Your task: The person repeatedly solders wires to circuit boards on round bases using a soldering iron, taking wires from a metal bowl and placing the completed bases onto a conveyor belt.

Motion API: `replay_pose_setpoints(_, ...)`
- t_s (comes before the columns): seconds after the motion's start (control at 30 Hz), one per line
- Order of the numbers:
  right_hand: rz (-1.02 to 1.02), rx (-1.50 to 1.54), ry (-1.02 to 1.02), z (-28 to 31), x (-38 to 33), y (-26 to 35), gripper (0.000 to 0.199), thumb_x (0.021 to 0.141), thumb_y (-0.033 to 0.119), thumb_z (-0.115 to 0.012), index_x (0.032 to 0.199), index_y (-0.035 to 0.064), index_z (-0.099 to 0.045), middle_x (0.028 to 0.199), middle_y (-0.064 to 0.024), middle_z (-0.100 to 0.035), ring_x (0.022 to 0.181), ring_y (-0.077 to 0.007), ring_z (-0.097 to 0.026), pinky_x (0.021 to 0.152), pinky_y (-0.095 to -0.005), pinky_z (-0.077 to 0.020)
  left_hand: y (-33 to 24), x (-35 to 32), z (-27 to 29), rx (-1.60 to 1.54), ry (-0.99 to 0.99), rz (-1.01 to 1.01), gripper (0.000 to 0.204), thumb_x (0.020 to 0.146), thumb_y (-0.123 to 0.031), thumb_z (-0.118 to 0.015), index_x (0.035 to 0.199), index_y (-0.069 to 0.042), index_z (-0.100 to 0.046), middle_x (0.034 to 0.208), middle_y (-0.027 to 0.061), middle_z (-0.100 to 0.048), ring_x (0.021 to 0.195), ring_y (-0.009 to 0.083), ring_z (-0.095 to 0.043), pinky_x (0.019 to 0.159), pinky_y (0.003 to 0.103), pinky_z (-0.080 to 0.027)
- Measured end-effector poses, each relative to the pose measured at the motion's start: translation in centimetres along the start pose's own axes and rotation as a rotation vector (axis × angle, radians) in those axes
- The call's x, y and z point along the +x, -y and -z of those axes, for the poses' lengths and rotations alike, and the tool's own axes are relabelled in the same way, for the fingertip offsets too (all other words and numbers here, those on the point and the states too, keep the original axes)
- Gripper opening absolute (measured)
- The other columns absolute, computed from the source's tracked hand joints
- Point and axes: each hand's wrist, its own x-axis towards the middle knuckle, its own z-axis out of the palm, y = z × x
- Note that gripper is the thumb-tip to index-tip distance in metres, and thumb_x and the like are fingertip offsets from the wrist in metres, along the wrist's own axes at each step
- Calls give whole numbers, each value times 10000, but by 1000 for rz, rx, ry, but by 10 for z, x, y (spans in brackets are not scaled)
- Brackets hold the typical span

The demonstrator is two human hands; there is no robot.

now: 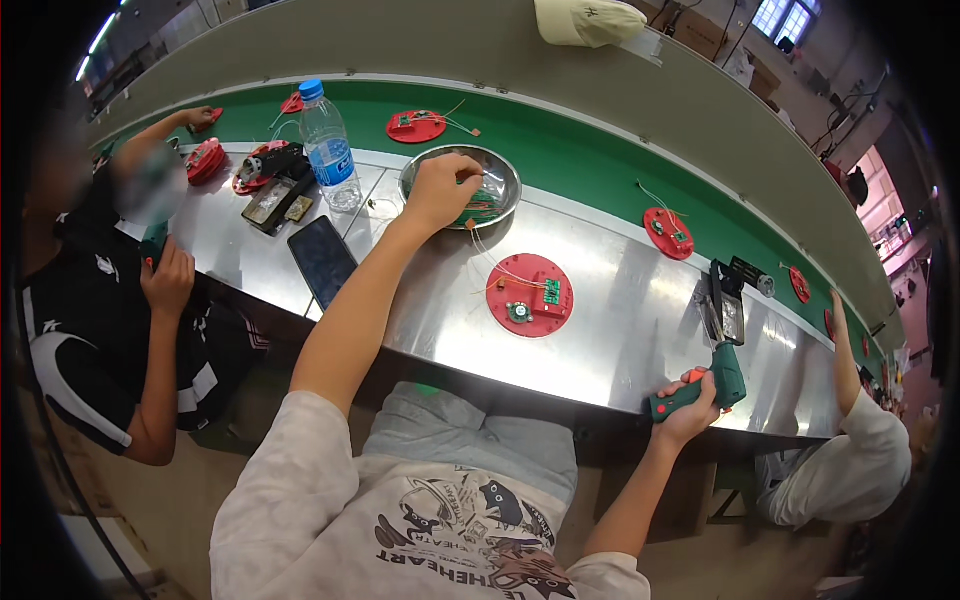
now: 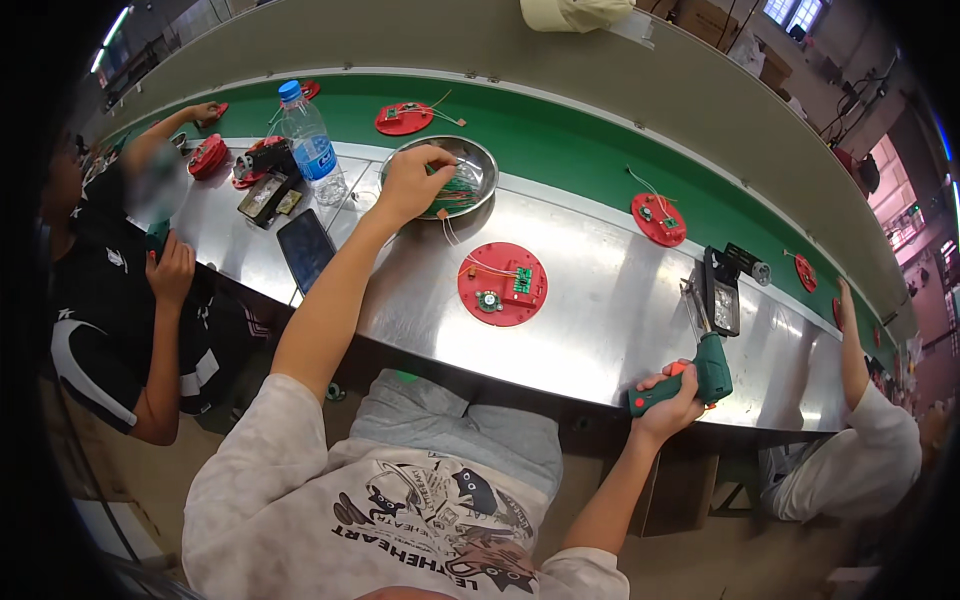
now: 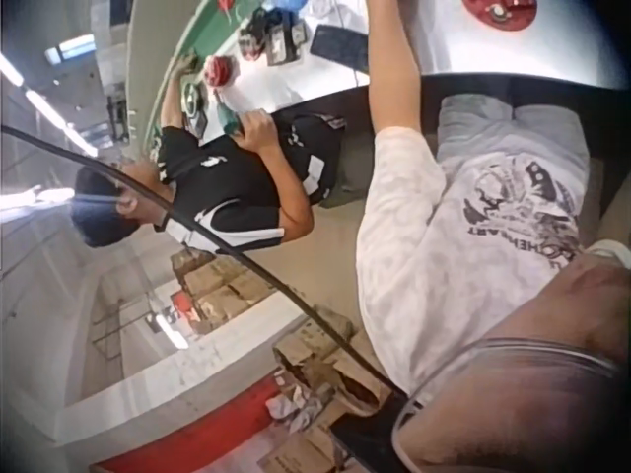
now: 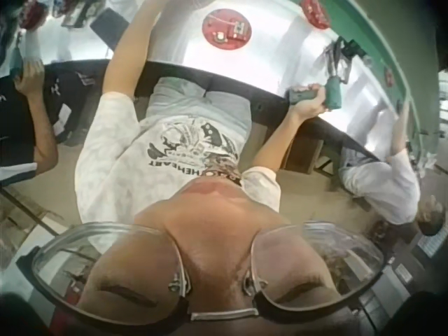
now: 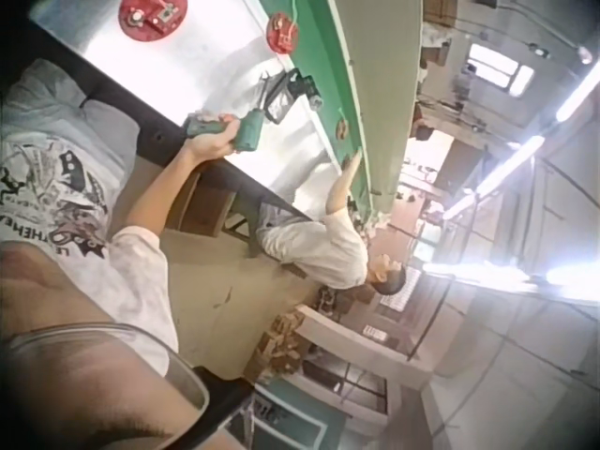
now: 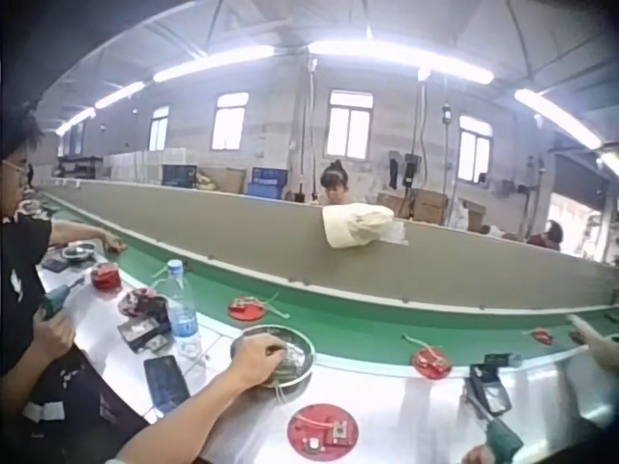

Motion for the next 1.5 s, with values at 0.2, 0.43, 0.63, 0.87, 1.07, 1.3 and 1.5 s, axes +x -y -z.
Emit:
replay_pose_setpoints(0.2, 1, -25, 22, 0, -3, 3, 250, 973, 273, -553, 903, 33, -538, 754, -58, -533, 498, -157, -517, 452, -306, -431, 3, 0, 3, -47, -27, 112, 189, 853, -144, -694, 982, -16, -746, 861, 133, -743, 773, 233, -712, 740, 341, -549)
replay_pose_setpoints(0.43, -4, -29, 40, 6, -1, 0, 249, 996, 275, -520, 932, 35, -546, 778, -56, -535, 502, -156, -508, 456, -302, -417, 7, 0, -1, -108, -58, 198, 191, 852, -119, -590, 974, -45, -717, 771, 204, -701, 751, 359, -703, 730, 429, -549)
replay_pose_setpoints(0.63, -4, -42, 43, 8, 0, 0, 261, 996, 275, -516, 959, 20, -561, 773, -60, -531, 510, -161, -514, 458, -302, -414, 14, 3, -3, -153, -68, 176, 205, 836, -109, -580, 989, -45, -700, 788, 204, -705, 751, 355, -702, 713, 420, -542)
replay_pose_setpoints(0.87, 30, -27, 32, -1, -4, 4, 255, 980, 249, -548, 956, -4, -565, 787, -85, -547, 486, -153, -517, 447, -298, -434, 21, 6, -6, -332, -82, 260, 142, 897, -117, -584, 925, -9, -672, 754, 112, -721, 667, 161, -693, 651, 300, -531)
replay_pose_setpoints(1.07, 33, 15, 18, -2, -6, 6, 247, 973, 230, -555, 963, -15, -572, 784, -92, -554, 485, -159, -528, 443, -296, -437, 16, 6, -1, -352, -19, 286, 87, 941, -25, -553, 939, 1, -636, 770, 35, -653, 684, 91, -606, 638, 231, -494)
replay_pose_setpoints(1.3, 42, 8, 11, 2, -5, 3, 239, 965, 221, -556, 977, -16, -574, 780, -95, -559, 479, -162, -524, 442, -294, -432, 17, 4, -1, -296, -18, 305, 114, 947, -3, -529, 998, -10, -631, 743, 28, -625, 629, 82, -570, 591, 226, -458)
replay_pose_setpoints(1.5, -5, 4, 69, 4, -3, 5, 255, 966, 244, -546, 983, -8, -571, 775, -87, -563, 478, -161, -524, 437, -291, -416, 14, 6, -4, -296, -40, 326, 171, 900, -36, -519, 996, -17, -659, 804, 83, -698, 647, 125, -657, 616, 270, -516)
